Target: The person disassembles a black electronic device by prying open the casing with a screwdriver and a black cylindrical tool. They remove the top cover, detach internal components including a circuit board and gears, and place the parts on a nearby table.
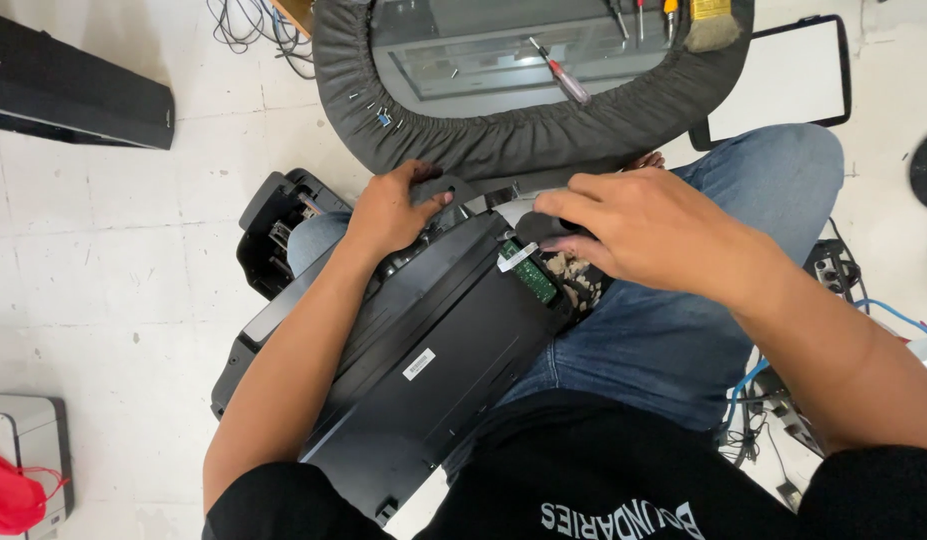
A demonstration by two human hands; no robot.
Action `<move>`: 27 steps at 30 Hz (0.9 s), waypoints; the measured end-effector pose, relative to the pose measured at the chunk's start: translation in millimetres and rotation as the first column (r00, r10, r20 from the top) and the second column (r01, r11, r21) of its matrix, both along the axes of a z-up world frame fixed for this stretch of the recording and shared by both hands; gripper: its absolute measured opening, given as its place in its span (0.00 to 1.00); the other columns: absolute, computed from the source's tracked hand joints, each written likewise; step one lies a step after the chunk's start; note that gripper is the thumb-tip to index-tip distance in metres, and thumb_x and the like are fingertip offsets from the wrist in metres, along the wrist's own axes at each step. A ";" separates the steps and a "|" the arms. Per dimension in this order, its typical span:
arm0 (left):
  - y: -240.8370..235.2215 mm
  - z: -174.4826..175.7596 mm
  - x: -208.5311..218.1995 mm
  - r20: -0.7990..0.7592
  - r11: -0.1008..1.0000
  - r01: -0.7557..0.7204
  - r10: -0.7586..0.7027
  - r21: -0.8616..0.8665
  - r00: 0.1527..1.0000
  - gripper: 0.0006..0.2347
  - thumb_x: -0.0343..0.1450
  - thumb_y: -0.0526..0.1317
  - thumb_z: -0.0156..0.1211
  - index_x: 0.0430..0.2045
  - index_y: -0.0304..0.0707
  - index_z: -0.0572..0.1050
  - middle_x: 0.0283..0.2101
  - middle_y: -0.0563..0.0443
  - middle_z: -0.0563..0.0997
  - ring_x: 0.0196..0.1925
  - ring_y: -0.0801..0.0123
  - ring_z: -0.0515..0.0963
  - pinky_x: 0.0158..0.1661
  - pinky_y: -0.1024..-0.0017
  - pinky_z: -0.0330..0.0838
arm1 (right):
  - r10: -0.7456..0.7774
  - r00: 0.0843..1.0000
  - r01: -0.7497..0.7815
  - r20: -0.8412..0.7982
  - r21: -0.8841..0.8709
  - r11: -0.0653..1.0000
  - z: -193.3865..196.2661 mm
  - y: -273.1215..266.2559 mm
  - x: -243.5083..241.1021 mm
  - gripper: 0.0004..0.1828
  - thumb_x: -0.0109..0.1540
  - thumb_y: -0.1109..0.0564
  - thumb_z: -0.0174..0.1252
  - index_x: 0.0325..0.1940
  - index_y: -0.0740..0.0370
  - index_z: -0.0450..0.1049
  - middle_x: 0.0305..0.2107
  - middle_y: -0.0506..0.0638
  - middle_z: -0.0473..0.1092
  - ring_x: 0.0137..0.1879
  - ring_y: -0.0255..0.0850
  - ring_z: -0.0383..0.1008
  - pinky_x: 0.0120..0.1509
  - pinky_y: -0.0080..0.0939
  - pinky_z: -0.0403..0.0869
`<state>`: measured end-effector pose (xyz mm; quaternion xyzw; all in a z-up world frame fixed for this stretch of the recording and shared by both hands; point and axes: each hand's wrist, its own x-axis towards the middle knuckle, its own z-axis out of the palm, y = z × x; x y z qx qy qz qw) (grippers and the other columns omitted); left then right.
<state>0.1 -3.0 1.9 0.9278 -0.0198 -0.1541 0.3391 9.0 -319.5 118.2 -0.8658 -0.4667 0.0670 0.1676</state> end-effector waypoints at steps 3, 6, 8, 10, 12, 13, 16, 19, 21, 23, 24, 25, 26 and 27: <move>3.6 -7.6 2.9 -0.011 1.000 0.003 -0.003 0.006 1.000 0.19 0.72 0.47 0.67 0.51 0.33 0.76 0.52 0.36 0.82 0.57 0.42 0.79 0.56 0.49 0.73 | 0.055 0.995 -0.055 -0.080 -0.002 0.998 14.6 -2.7 7.0 0.12 0.65 0.55 0.57 0.52 0.55 0.75 0.35 0.52 0.73 0.41 0.52 0.79 0.45 0.49 0.78; 1.1 -3.8 2.8 0.005 1.000 0.012 -0.012 -0.004 1.000 0.19 0.72 0.46 0.67 0.51 0.31 0.76 0.51 0.35 0.82 0.57 0.40 0.79 0.56 0.48 0.73 | 0.067 0.996 -0.074 -0.056 -0.132 0.988 19.1 0.3 5.2 0.12 0.67 0.51 0.53 0.54 0.52 0.74 0.36 0.52 0.72 0.43 0.51 0.79 0.44 0.47 0.80; -0.8 -6.2 4.2 0.011 1.000 0.002 -0.002 -0.020 1.000 0.19 0.72 0.47 0.68 0.51 0.32 0.77 0.51 0.36 0.83 0.57 0.41 0.79 0.56 0.49 0.73 | 0.027 1.000 -0.027 -0.004 -0.230 0.973 9.9 7.8 4.2 0.18 0.66 0.42 0.52 0.52 0.54 0.73 0.34 0.50 0.71 0.42 0.47 0.79 0.41 0.45 0.80; -3.1 -4.8 4.4 0.020 0.999 -0.004 0.005 -0.038 1.000 0.19 0.72 0.48 0.68 0.51 0.34 0.77 0.51 0.37 0.83 0.57 0.42 0.79 0.56 0.50 0.73 | -0.012 0.999 0.029 0.053 -0.324 0.946 7.4 14.9 1.7 0.25 0.66 0.33 0.52 0.49 0.55 0.73 0.32 0.48 0.70 0.41 0.44 0.79 0.38 0.43 0.80; -6.1 0.1 2.7 0.028 1.000 -0.004 0.005 -0.027 1.000 0.19 0.71 0.47 0.69 0.51 0.34 0.77 0.51 0.38 0.83 0.57 0.42 0.79 0.56 0.49 0.73 | -0.056 0.979 0.128 0.195 -0.381 0.916 12.7 21.5 -0.8 0.28 0.69 0.31 0.48 0.42 0.58 0.73 0.23 0.50 0.70 0.30 0.44 0.79 0.29 0.47 0.78; -7.2 -0.1 3.9 0.029 1.000 -0.003 0.004 -0.030 1.000 0.19 0.71 0.47 0.69 0.51 0.34 0.77 0.51 0.38 0.83 0.57 0.42 0.79 0.56 0.49 0.73 | -0.057 0.979 0.130 0.196 -0.383 0.914 7.2 21.1 0.4 0.28 0.69 0.31 0.48 0.42 0.58 0.73 0.23 0.50 0.70 0.30 0.44 0.79 0.29 0.47 0.78; -6.0 -1.6 4.7 0.041 1.000 0.016 -0.015 -0.015 0.999 0.19 0.71 0.47 0.69 0.51 0.34 0.77 0.50 0.37 0.83 0.56 0.42 0.80 0.55 0.49 0.74 | 0.069 0.974 0.012 0.215 -0.355 0.935 -2.5 22.3 7.3 0.20 0.65 0.36 0.55 0.39 0.55 0.73 0.24 0.49 0.72 0.30 0.44 0.79 0.30 0.46 0.78; -3.3 -4.8 4.8 0.022 1.000 0.013 -0.013 -0.008 1.000 0.19 0.71 0.47 0.69 0.51 0.35 0.77 0.51 0.38 0.83 0.56 0.42 0.80 0.55 0.48 0.74 | 0.158 0.974 -0.090 0.164 -0.360 0.928 7.6 21.7 17.2 0.17 0.67 0.41 0.55 0.44 0.56 0.77 0.31 0.50 0.74 0.37 0.45 0.79 0.41 0.42 0.79; -2.8 -6.1 4.9 0.030 1.000 0.009 -0.009 -0.015 1.000 0.19 0.71 0.47 0.69 0.50 0.35 0.77 0.50 0.38 0.83 0.56 0.42 0.80 0.55 0.48 0.74 | 0.213 0.957 -0.148 0.197 -0.302 0.942 19.1 19.0 14.8 0.15 0.60 0.47 0.63 0.48 0.54 0.75 0.41 0.48 0.72 0.45 0.49 0.78 0.47 0.48 0.79; -2.9 -4.9 5.1 0.028 1.000 0.009 -0.008 -0.011 1.000 0.19 0.71 0.47 0.69 0.50 0.36 0.77 0.50 0.38 0.83 0.56 0.42 0.80 0.55 0.48 0.74 | 0.192 0.974 -0.155 0.121 -0.263 0.952 21.5 18.8 14.4 0.15 0.61 0.50 0.62 0.49 0.55 0.74 0.41 0.48 0.70 0.45 0.49 0.77 0.47 0.47 0.79; -3.6 -4.3 5.6 0.030 1.000 0.010 -0.009 -0.007 1.000 0.19 0.71 0.48 0.69 0.50 0.36 0.77 0.50 0.38 0.83 0.56 0.42 0.80 0.55 0.48 0.74 | 0.171 0.984 -0.156 0.047 -0.223 0.962 22.9 18.1 14.1 0.14 0.62 0.53 0.62 0.50 0.57 0.73 0.42 0.48 0.68 0.45 0.50 0.77 0.47 0.46 0.78; -4.4 -3.9 5.5 0.028 1.000 0.012 -0.012 -0.007 1.000 0.19 0.71 0.48 0.69 0.50 0.36 0.77 0.50 0.38 0.83 0.56 0.42 0.80 0.55 0.48 0.74 | 0.168 0.985 -0.154 0.045 -0.223 0.962 19.9 17.0 13.4 0.14 0.62 0.53 0.62 0.50 0.57 0.73 0.42 0.48 0.68 0.45 0.50 0.77 0.47 0.46 0.78; -5.0 -3.1 5.8 0.022 1.000 0.006 -0.006 -0.005 1.000 0.19 0.71 0.48 0.69 0.50 0.37 0.78 0.50 0.39 0.83 0.56 0.43 0.80 0.55 0.49 0.74 | 0.114 0.992 -0.095 0.059 -0.260 0.961 17.3 16.1 13.3 0.19 0.62 0.47 0.62 0.52 0.59 0.72 0.41 0.49 0.68 0.43 0.49 0.78 0.44 0.46 0.80; -5.6 -2.4 6.1 0.016 1.000 0.001 -0.001 -0.002 1.000 0.19 0.71 0.49 0.69 0.50 0.38 0.78 0.51 0.40 0.83 0.57 0.44 0.80 0.56 0.49 0.73 | 0.059 0.995 -0.034 0.076 -0.294 0.955 14.5 15.2 13.2 0.26 0.62 0.41 0.62 0.55 0.62 0.70 0.41 0.50 0.67 0.41 0.47 0.79 0.40 0.46 0.81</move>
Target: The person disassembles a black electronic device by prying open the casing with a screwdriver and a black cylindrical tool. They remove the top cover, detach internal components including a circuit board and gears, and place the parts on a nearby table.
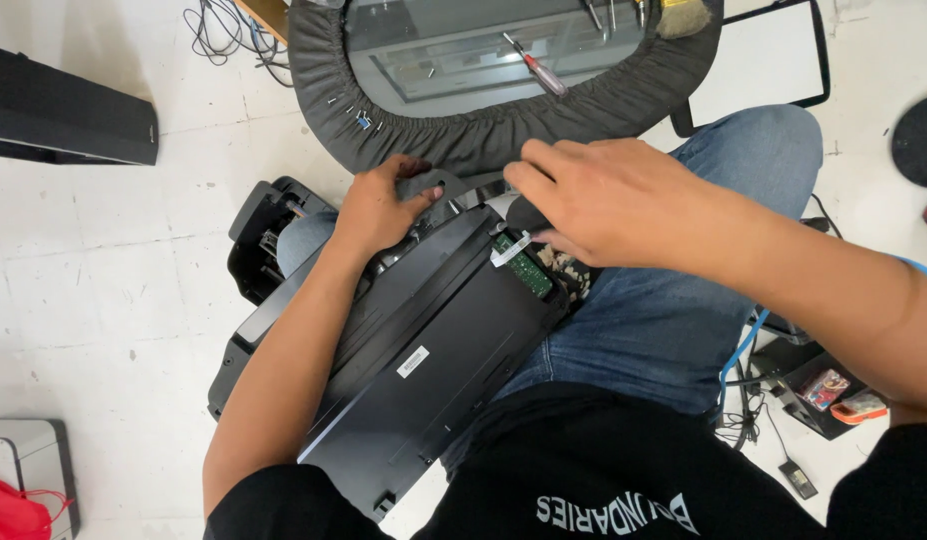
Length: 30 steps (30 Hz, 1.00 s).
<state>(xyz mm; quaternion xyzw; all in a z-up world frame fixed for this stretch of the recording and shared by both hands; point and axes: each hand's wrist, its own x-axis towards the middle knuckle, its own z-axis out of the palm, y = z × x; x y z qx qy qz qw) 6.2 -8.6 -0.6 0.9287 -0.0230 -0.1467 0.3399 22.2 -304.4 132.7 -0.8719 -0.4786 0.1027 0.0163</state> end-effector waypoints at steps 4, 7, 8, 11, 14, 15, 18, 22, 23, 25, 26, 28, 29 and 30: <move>0.4 -7.3 0.1 0.024 1.000 0.010 -0.010 -0.003 1.000 0.19 0.71 0.49 0.70 0.50 0.37 0.78 0.50 0.40 0.83 0.56 0.44 0.80 0.55 0.51 0.74 | -0.029 0.987 0.049 0.161 -0.122 0.991 -12.7 -3.9 -4.5 0.28 0.66 0.28 0.52 0.42 0.56 0.73 0.25 0.45 0.69 0.26 0.41 0.77 0.29 0.43 0.76; -1.0 -5.6 1.7 0.035 1.000 0.014 -0.014 -0.002 0.999 0.19 0.71 0.48 0.71 0.50 0.37 0.78 0.50 0.39 0.83 0.55 0.42 0.80 0.54 0.50 0.75 | 0.032 0.990 -0.027 0.141 -0.040 0.999 -9.5 -4.7 -3.1 0.19 0.66 0.38 0.57 0.44 0.54 0.75 0.27 0.44 0.71 0.29 0.41 0.78 0.27 0.42 0.76; -2.6 -2.8 1.9 0.056 1.000 0.015 -0.016 0.005 0.998 0.19 0.69 0.46 0.70 0.48 0.34 0.78 0.48 0.43 0.85 0.50 0.49 0.83 0.50 0.57 0.75 | 0.057 0.984 -0.068 0.167 0.057 0.996 -6.2 -7.6 -1.6 0.16 0.62 0.41 0.61 0.45 0.51 0.73 0.32 0.45 0.66 0.31 0.39 0.75 0.25 0.40 0.73; -4.5 0.0 2.8 0.071 1.000 0.013 -0.015 0.028 0.997 0.18 0.67 0.45 0.69 0.46 0.32 0.79 0.45 0.46 0.86 0.43 0.56 0.85 0.44 0.65 0.76 | 0.083 0.992 -0.101 0.098 0.200 0.975 -1.9 -12.9 -0.9 0.15 0.57 0.50 0.64 0.46 0.47 0.72 0.39 0.45 0.62 0.30 0.40 0.72 0.27 0.41 0.72; -5.8 1.2 3.4 0.078 0.999 0.016 -0.018 0.031 0.997 0.18 0.67 0.46 0.69 0.46 0.32 0.79 0.44 0.45 0.86 0.41 0.54 0.85 0.43 0.64 0.76 | 0.088 0.994 -0.069 -0.062 0.257 0.964 -3.5 -13.9 0.9 0.21 0.54 0.57 0.65 0.50 0.51 0.70 0.44 0.45 0.64 0.33 0.44 0.75 0.34 0.47 0.76; -6.8 2.3 4.2 0.092 1.000 0.023 -0.025 0.019 0.995 0.18 0.67 0.46 0.69 0.45 0.32 0.79 0.44 0.45 0.86 0.43 0.54 0.85 0.44 0.65 0.76 | 0.082 0.989 -0.047 -0.123 0.268 0.962 -4.3 -14.3 1.8 0.28 0.52 0.59 0.66 0.54 0.55 0.67 0.49 0.45 0.65 0.40 0.44 0.78 0.39 0.48 0.79; -9.9 4.3 4.9 0.131 0.999 0.044 -0.042 -0.006 0.990 0.18 0.67 0.44 0.69 0.45 0.30 0.79 0.45 0.45 0.86 0.42 0.55 0.86 0.44 0.65 0.76 | -0.076 0.997 0.073 0.008 0.177 0.981 -4.9 -13.1 -0.2 0.42 0.55 0.36 0.68 0.62 0.64 0.63 0.42 0.53 0.70 0.27 0.52 0.78 0.29 0.50 0.76; -11.6 3.8 9.1 0.095 0.999 0.043 -0.044 0.005 0.995 0.18 0.67 0.45 0.68 0.46 0.33 0.79 0.46 0.48 0.86 0.45 0.56 0.85 0.46 0.65 0.76 | -0.106 0.942 0.094 0.317 0.052 0.994 -16.2 -17.7 -3.4 0.38 0.68 0.20 0.51 0.32 0.57 0.73 0.14 0.50 0.71 0.16 0.48 0.71 0.23 0.42 0.68; -11.9 3.6 10.0 0.096 0.999 0.043 -0.045 0.013 0.994 0.18 0.67 0.45 0.68 0.46 0.33 0.79 0.45 0.47 0.86 0.44 0.56 0.86 0.45 0.65 0.76 | -0.083 0.961 0.070 0.263 0.060 0.996 -15.1 -17.7 -3.2 0.31 0.68 0.27 0.54 0.33 0.57 0.73 0.20 0.48 0.73 0.19 0.47 0.74 0.25 0.42 0.71; -12.9 3.5 11.7 0.098 0.999 0.047 -0.049 0.021 0.994 0.18 0.67 0.45 0.68 0.46 0.33 0.79 0.44 0.47 0.86 0.43 0.56 0.86 0.45 0.65 0.76 | -0.063 0.976 0.049 0.210 0.068 0.996 -9.4 -20.5 -1.0 0.23 0.67 0.35 0.58 0.34 0.56 0.72 0.26 0.46 0.75 0.22 0.47 0.76 0.27 0.43 0.74; -13.7 3.7 12.4 0.116 0.998 0.061 -0.062 0.015 0.991 0.18 0.67 0.45 0.69 0.45 0.32 0.79 0.45 0.46 0.86 0.43 0.56 0.86 0.44 0.65 0.76 | -0.017 0.983 -0.001 0.182 0.094 0.996 -4.9 -23.3 0.9 0.14 0.61 0.44 0.62 0.43 0.52 0.70 0.34 0.46 0.69 0.28 0.43 0.75 0.29 0.42 0.74; -15.0 5.7 12.3 0.131 0.997 0.080 -0.081 0.012 0.988 0.18 0.67 0.45 0.69 0.45 0.31 0.79 0.45 0.46 0.86 0.43 0.56 0.86 0.44 0.66 0.76 | 0.024 0.988 -0.044 0.152 0.125 0.991 -0.5 -24.5 -0.4 0.23 0.54 0.53 0.65 0.52 0.47 0.68 0.42 0.46 0.63 0.33 0.39 0.74 0.30 0.41 0.75; -16.4 7.4 13.3 0.125 0.997 0.078 -0.079 0.014 0.989 0.18 0.67 0.44 0.69 0.45 0.31 0.79 0.45 0.46 0.86 0.44 0.56 0.86 0.44 0.66 0.76 | 0.022 1.000 -0.018 -0.017 0.221 0.975 0.0 -23.3 -2.1 0.20 0.53 0.61 0.61 0.48 0.50 0.71 0.45 0.46 0.64 0.30 0.44 0.73 0.31 0.48 0.73; -17.7 9.1 14.3 0.119 0.997 0.076 -0.077 0.016 0.990 0.17 0.67 0.44 0.69 0.45 0.32 0.79 0.46 0.47 0.86 0.46 0.57 0.86 0.45 0.66 0.76 | 0.036 0.982 0.023 -0.184 0.310 0.950 0.5 -22.1 -3.8 0.21 0.51 0.70 0.57 0.45 0.52 0.73 0.47 0.45 0.66 0.26 0.49 0.73 0.32 0.54 0.70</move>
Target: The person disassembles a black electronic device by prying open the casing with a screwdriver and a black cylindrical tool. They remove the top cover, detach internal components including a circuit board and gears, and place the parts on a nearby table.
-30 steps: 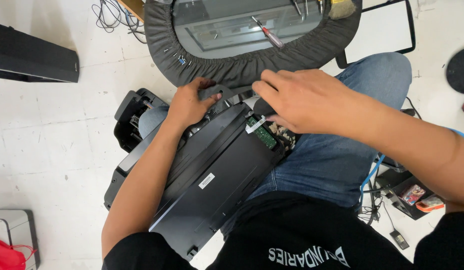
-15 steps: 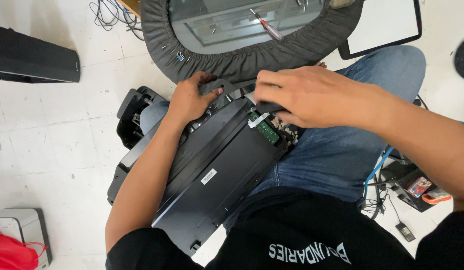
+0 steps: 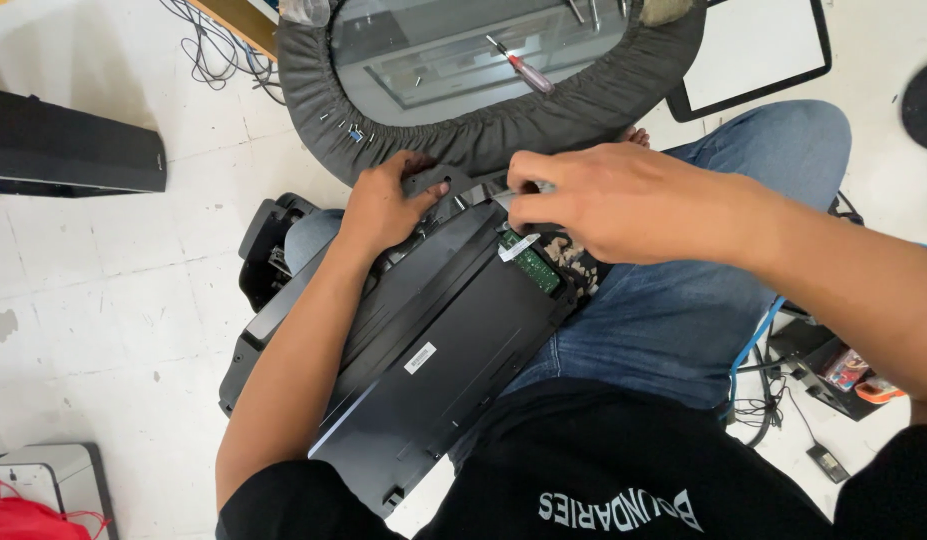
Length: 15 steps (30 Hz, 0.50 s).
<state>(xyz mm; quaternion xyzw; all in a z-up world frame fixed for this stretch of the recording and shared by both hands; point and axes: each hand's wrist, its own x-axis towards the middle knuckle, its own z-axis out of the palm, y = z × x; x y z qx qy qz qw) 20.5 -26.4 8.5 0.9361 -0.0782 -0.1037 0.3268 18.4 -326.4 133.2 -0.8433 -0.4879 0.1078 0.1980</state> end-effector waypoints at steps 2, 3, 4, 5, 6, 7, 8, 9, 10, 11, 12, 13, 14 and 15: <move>-1.7 -2.7 1.4 0.065 1.000 0.022 -0.021 -0.015 0.998 0.17 0.66 0.43 0.70 0.44 0.31 0.79 0.44 0.44 0.85 0.44 0.56 0.84 0.44 0.65 0.76 | -0.063 0.988 0.077 0.143 -0.090 0.993 0.6 1.0 -1.4 0.24 0.53 0.52 0.62 0.52 0.56 0.68 0.44 0.48 0.66 0.30 0.47 0.76 0.31 0.49 0.73; -1.3 -3.2 2.6 0.134 0.999 0.041 -0.038 -0.026 0.990 0.17 0.65 0.41 0.72 0.44 0.31 0.79 0.42 0.41 0.84 0.41 0.54 0.82 0.42 0.65 0.75 | -0.108 0.951 0.160 0.290 -0.163 0.974 1.0 2.6 -1.5 0.40 0.55 0.34 0.67 0.59 0.60 0.64 0.41 0.51 0.65 0.34 0.45 0.78 0.29 0.44 0.76; -3.7 -0.5 2.1 0.135 0.999 0.043 -0.039 -0.024 0.990 0.17 0.65 0.41 0.72 0.44 0.31 0.79 0.42 0.41 0.84 0.41 0.54 0.82 0.42 0.65 0.75 | -0.110 0.950 0.162 0.291 -0.161 0.974 -3.4 1.2 -2.1 0.40 0.55 0.34 0.67 0.59 0.60 0.64 0.41 0.51 0.65 0.34 0.45 0.78 0.29 0.44 0.76; -5.9 2.4 1.8 0.229 0.996 0.083 -0.083 0.012 0.970 0.16 0.65 0.39 0.72 0.44 0.30 0.78 0.43 0.42 0.83 0.46 0.54 0.80 0.48 0.63 0.72 | -0.110 0.908 0.196 0.405 -0.177 0.964 -7.7 -0.1 -2.5 0.30 0.63 0.29 0.60 0.45 0.58 0.68 0.28 0.49 0.68 0.24 0.45 0.74 0.26 0.41 0.71; -8.3 5.5 1.5 0.319 0.991 0.120 -0.130 0.053 0.939 0.16 0.66 0.38 0.71 0.44 0.30 0.77 0.45 0.43 0.83 0.50 0.53 0.78 0.53 0.62 0.70 | -0.107 0.852 0.233 0.513 -0.188 0.954 -12.0 -1.5 -2.9 0.35 0.71 0.24 0.52 0.31 0.57 0.72 0.15 0.48 0.72 0.15 0.45 0.70 0.22 0.38 0.66; -10.6 9.4 0.4 0.321 0.991 0.123 -0.134 0.055 0.938 0.16 0.66 0.38 0.71 0.44 0.30 0.77 0.45 0.43 0.83 0.50 0.53 0.78 0.53 0.62 0.70 | -0.111 0.850 0.237 0.514 -0.186 0.954 -8.8 -1.8 -3.0 0.35 0.71 0.24 0.52 0.31 0.57 0.72 0.15 0.48 0.72 0.15 0.45 0.70 0.22 0.38 0.66; -13.0 13.2 -0.5 0.385 0.983 0.152 -0.179 0.101 0.905 0.15 0.66 0.38 0.70 0.44 0.32 0.77 0.45 0.45 0.81 0.51 0.54 0.76 0.53 0.62 0.68 | -0.075 0.871 0.187 0.485 -0.188 0.964 -5.7 -2.2 -3.0 0.22 0.66 0.33 0.57 0.37 0.53 0.69 0.27 0.47 0.68 0.22 0.42 0.74 0.24 0.39 0.69; -15.3 16.9 -0.9 0.443 0.973 0.177 -0.225 0.149 0.868 0.14 0.67 0.38 0.70 0.45 0.33 0.77 0.45 0.47 0.80 0.51 0.55 0.75 0.53 0.62 0.67 | -0.037 0.890 0.137 0.454 -0.189 0.972 -2.7 -2.6 -2.2 0.16 0.61 0.43 0.62 0.44 0.50 0.66 0.38 0.45 0.65 0.29 0.39 0.78 0.26 0.39 0.73; -18.6 20.3 -0.8 0.444 0.972 0.179 -0.228 0.151 0.867 0.14 0.67 0.38 0.70 0.45 0.33 0.77 0.45 0.47 0.80 0.51 0.55 0.75 0.53 0.62 0.67 | -0.041 0.889 0.140 0.455 -0.187 0.972 -0.2 -2.4 -1.2 0.16 0.61 0.43 0.62 0.44 0.50 0.66 0.38 0.45 0.65 0.29 0.39 0.78 0.26 0.39 0.73; -20.9 23.7 -2.2 0.486 0.956 0.219 -0.289 0.197 0.825 0.15 0.67 0.38 0.69 0.46 0.35 0.77 0.47 0.49 0.80 0.52 0.57 0.75 0.54 0.63 0.65 | -0.051 0.963 0.084 0.266 -0.113 0.990 1.8 -1.3 -1.3 0.12 0.57 0.55 0.60 0.44 0.50 0.71 0.43 0.48 0.65 0.27 0.43 0.76 0.26 0.45 0.72; -23.3 27.0 -3.6 0.523 0.935 0.256 -0.349 0.244 0.778 0.15 0.67 0.39 0.69 0.46 0.37 0.77 0.49 0.51 0.80 0.52 0.58 0.75 0.55 0.64 0.64 | -0.041 0.997 0.042 0.067 -0.026 0.999 3.8 -0.3 -1.5 0.19 0.52 0.67 0.58 0.45 0.50 0.75 0.49 0.50 0.65 0.25 0.47 0.75 0.26 0.50 0.72; -26.0 31.5 -4.7 0.521 0.934 0.259 -0.352 0.244 0.777 0.15 0.67 0.39 0.69 0.46 0.37 0.77 0.49 0.51 0.80 0.52 0.58 0.75 0.55 0.64 0.64 | -0.044 0.997 0.046 0.066 -0.026 0.999 4.4 0.5 -1.2 0.19 0.52 0.67 0.58 0.45 0.50 0.75 0.49 0.50 0.65 0.25 0.47 0.75 0.26 0.50 0.72; -28.8 35.8 -5.8 0.539 0.929 0.304 -0.369 0.209 0.757 0.14 0.68 0.39 0.69 0.46 0.36 0.77 0.49 0.49 0.80 0.54 0.56 0.75 0.55 0.62 0.65 | -0.076 0.985 0.091 0.157 -0.092 0.992 4.8 1.1 -0.8 0.26 0.54 0.51 0.61 0.56 0.56 0.68 0.47 0.49 0.66 0.27 0.45 0.76 0.24 0.46 0.75; -31.7 39.8 -6.6 0.559 0.921 0.349 -0.385 0.175 0.735 0.14 0.69 0.38 0.69 0.46 0.34 0.77 0.49 0.48 0.80 0.55 0.54 0.76 0.56 0.60 0.66 | -0.101 0.963 0.142 0.250 -0.153 0.978 4.9 1.7 -0.4 0.43 0.56 0.36 0.65 0.67 0.61 0.62 0.45 0.48 0.66 0.29 0.43 0.78 0.22 0.41 0.77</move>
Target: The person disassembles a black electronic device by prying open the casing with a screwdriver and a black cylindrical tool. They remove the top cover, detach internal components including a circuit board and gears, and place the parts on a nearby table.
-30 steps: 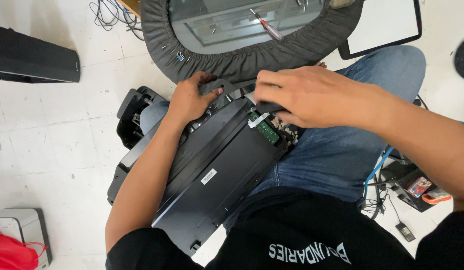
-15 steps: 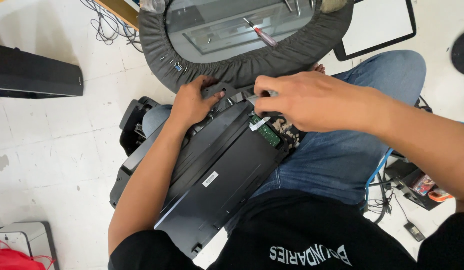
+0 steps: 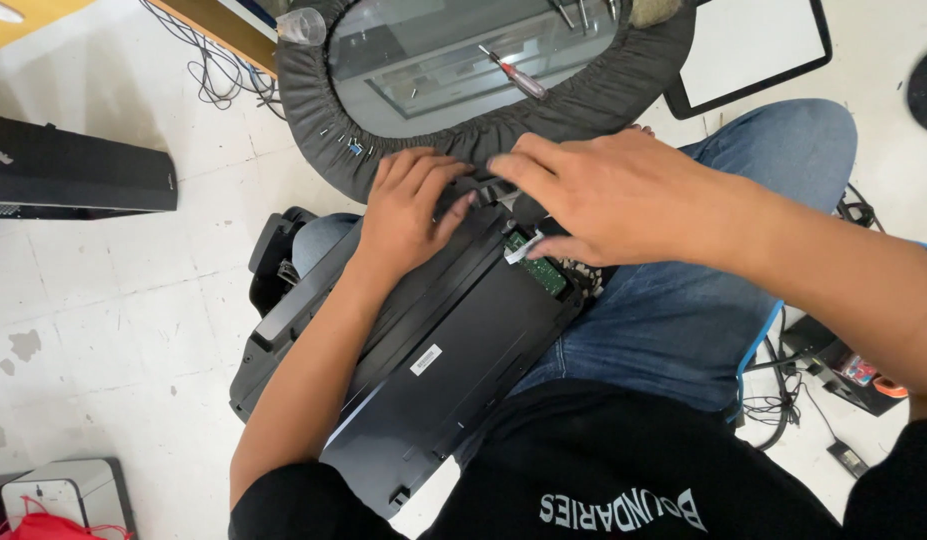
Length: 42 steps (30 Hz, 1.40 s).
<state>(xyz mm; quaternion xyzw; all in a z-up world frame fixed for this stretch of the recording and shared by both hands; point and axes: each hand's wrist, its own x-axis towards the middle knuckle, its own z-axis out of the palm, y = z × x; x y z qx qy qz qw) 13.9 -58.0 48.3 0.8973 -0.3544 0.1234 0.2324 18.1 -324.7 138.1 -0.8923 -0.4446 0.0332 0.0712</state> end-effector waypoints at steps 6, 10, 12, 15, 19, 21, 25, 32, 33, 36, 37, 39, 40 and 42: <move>-14.6 18.3 -8.8 -0.322 0.955 0.140 -0.223 -0.261 0.920 0.13 0.71 0.30 0.63 0.49 0.27 0.74 0.49 0.41 0.80 0.52 0.52 0.77 0.54 0.62 0.72 | 0.029 0.982 -0.014 0.184 -0.081 0.997 -4.1 -2.9 -2.3 0.14 0.65 0.43 0.60 0.41 0.53 0.68 0.32 0.46 0.66 0.27 0.38 0.77 0.20 0.40 0.72; -27.2 8.9 -14.5 -0.383 0.950 0.148 -0.249 -0.275 0.889 0.14 0.68 0.29 0.61 0.47 0.28 0.73 0.46 0.42 0.79 0.49 0.52 0.76 0.53 0.61 0.71 | 0.098 0.976 -0.059 -0.195 0.196 0.979 8.5 -7.1 -0.9 0.21 0.50 0.61 0.67 0.47 0.55 0.73 0.47 0.47 0.66 0.29 0.46 0.76 0.29 0.49 0.73; -29.0 4.4 -16.0 -0.433 0.928 0.166 -0.307 -0.333 0.848 0.13 0.68 0.25 0.59 0.47 0.26 0.74 0.45 0.39 0.79 0.50 0.50 0.78 0.51 0.61 0.72 | 0.030 0.993 -0.008 -0.118 0.183 0.983 10.6 -4.0 -1.5 0.33 0.53 0.51 0.71 0.57 0.62 0.65 0.51 0.50 0.64 0.39 0.42 0.77 0.27 0.44 0.76; -25.7 -3.6 -14.6 -0.467 0.916 0.189 -0.348 -0.353 0.813 0.10 0.67 0.26 0.62 0.41 0.26 0.75 0.44 0.41 0.80 0.47 0.54 0.78 0.47 0.63 0.75 | 0.008 0.999 -0.013 0.043 0.115 0.993 10.7 0.9 -3.6 0.34 0.59 0.37 0.66 0.59 0.62 0.66 0.43 0.50 0.63 0.34 0.39 0.74 0.21 0.40 0.72; -24.4 -15.3 -11.0 -0.419 0.934 0.175 -0.300 -0.311 0.857 0.07 0.66 0.30 0.67 0.35 0.30 0.79 0.42 0.47 0.83 0.45 0.59 0.80 0.52 0.64 0.69 | 0.025 0.998 -0.034 0.064 0.138 0.990 8.5 4.8 -6.8 0.28 0.61 0.40 0.65 0.52 0.60 0.67 0.39 0.50 0.62 0.31 0.40 0.74 0.24 0.39 0.72; -24.6 -17.2 -11.6 -0.403 0.940 0.093 -0.228 -0.329 0.886 0.09 0.61 0.32 0.73 0.27 0.36 0.76 0.32 0.54 0.80 0.40 0.64 0.76 0.49 0.67 0.64 | 0.039 0.999 -0.045 0.038 0.188 0.981 7.4 6.0 -8.4 0.22 0.60 0.44 0.68 0.48 0.59 0.69 0.36 0.48 0.64 0.30 0.39 0.74 0.26 0.37 0.73; -26.5 -22.2 -12.9 -0.400 0.939 0.034 -0.178 -0.341 0.899 0.12 0.58 0.32 0.74 0.26 0.37 0.74 0.31 0.53 0.77 0.38 0.63 0.74 0.48 0.68 0.66 | 0.043 0.996 -0.058 0.081 0.196 0.979 9.3 9.8 -10.3 0.22 0.62 0.43 0.67 0.45 0.61 0.69 0.34 0.48 0.63 0.26 0.37 0.71 0.23 0.36 0.68; -29.8 -22.7 -14.4 -0.420 0.911 -0.002 -0.188 -0.412 0.888 0.11 0.56 0.28 0.71 0.28 0.35 0.76 0.30 0.54 0.76 0.35 0.67 0.72 0.55 0.66 0.61 | 0.051 0.998 -0.057 0.030 0.230 0.971 11.6 11.6 -9.9 0.22 0.61 0.47 0.67 0.49 0.60 0.68 0.37 0.48 0.65 0.29 0.39 0.74 0.26 0.38 0.71; -31.3 -25.7 -14.7 -0.418 0.921 -0.095 -0.078 -0.378 0.905 0.13 0.53 0.31 0.74 0.25 0.38 0.75 0.28 0.58 0.73 0.33 0.70 0.69 0.55 0.67 0.58 | 0.067 0.998 -0.069 0.019 0.256 0.964 12.1 12.6 -10.4 0.22 0.61 0.47 0.68 0.48 0.61 0.68 0.38 0.48 0.64 0.28 0.38 0.73 0.25 0.38 0.71; -35.0 -43.9 -20.7 -0.382 0.930 -0.100 -0.045 -0.352 0.923 0.21 0.50 0.30 0.71 0.35 0.37 0.72 0.34 0.52 0.72 0.38 0.63 0.70 0.53 0.66 0.60 | 0.088 0.994 -0.104 0.066 0.288 0.952 8.9 16.5 -12.4 0.22 0.58 0.51 0.68 0.49 0.63 0.70 0.37 0.49 0.66 0.29 0.39 0.73 0.25 0.37 0.69; -30.4 -39.7 -18.0 -0.378 0.931 -0.099 -0.044 -0.352 0.925 0.21 0.50 0.30 0.71 0.35 0.37 0.72 0.34 0.52 0.72 0.38 0.63 0.70 0.53 0.66 0.60 | 0.088 0.994 -0.105 0.070 0.289 0.952 7.7 17.4 -11.5 0.22 0.58 0.51 0.68 0.49 0.63 0.70 0.37 0.49 0.66 0.29 0.39 0.73 0.25 0.37 0.69; -22.2 -32.6 -14.4 -0.373 0.892 0.093 -0.277 -0.441 0.885 0.21 0.56 0.32 0.74 0.43 0.36 0.76 0.46 0.51 0.81 0.51 0.58 0.76 0.56 0.62 0.63 | 0.086 0.995 -0.096 0.048 0.289 0.953 4.0 18.4 -10.9 0.24 0.57 0.54 0.65 0.55 0.63 0.70 0.38 0.49 0.67 0.30 0.39 0.74 0.26 0.38 0.71; -18.7 -28.6 -14.9 -0.375 0.893 0.093 -0.277 -0.440 0.885 0.21 0.56 0.32 0.74 0.43 0.36 0.76 0.46 0.51 0.81 0.51 0.58 0.76 0.56 0.62 0.63 | 0.086 0.995 -0.095 0.046 0.290 0.952 4.0 16.8 -9.8 0.24 0.57 0.54 0.65 0.55 0.63 0.70 0.38 0.49 0.67 0.30 0.39 0.74 0.26 0.38 0.71; -11.0 -21.0 -15.8 -0.476 0.916 0.034 -0.240 -0.401 0.846 0.09 0.63 0.31 0.72 0.35 0.35 0.82 0.46 0.49 0.81 0.48 0.61 0.75 0.55 0.64 0.65 | 0.078 0.996 -0.089 0.045 0.318 0.944 4.0 14.3 -7.4 0.21 0.59 0.54 0.66 0.53 0.63 0.71 0.39 0.49 0.66 0.31 0.40 0.75 0.27 0.37 0.71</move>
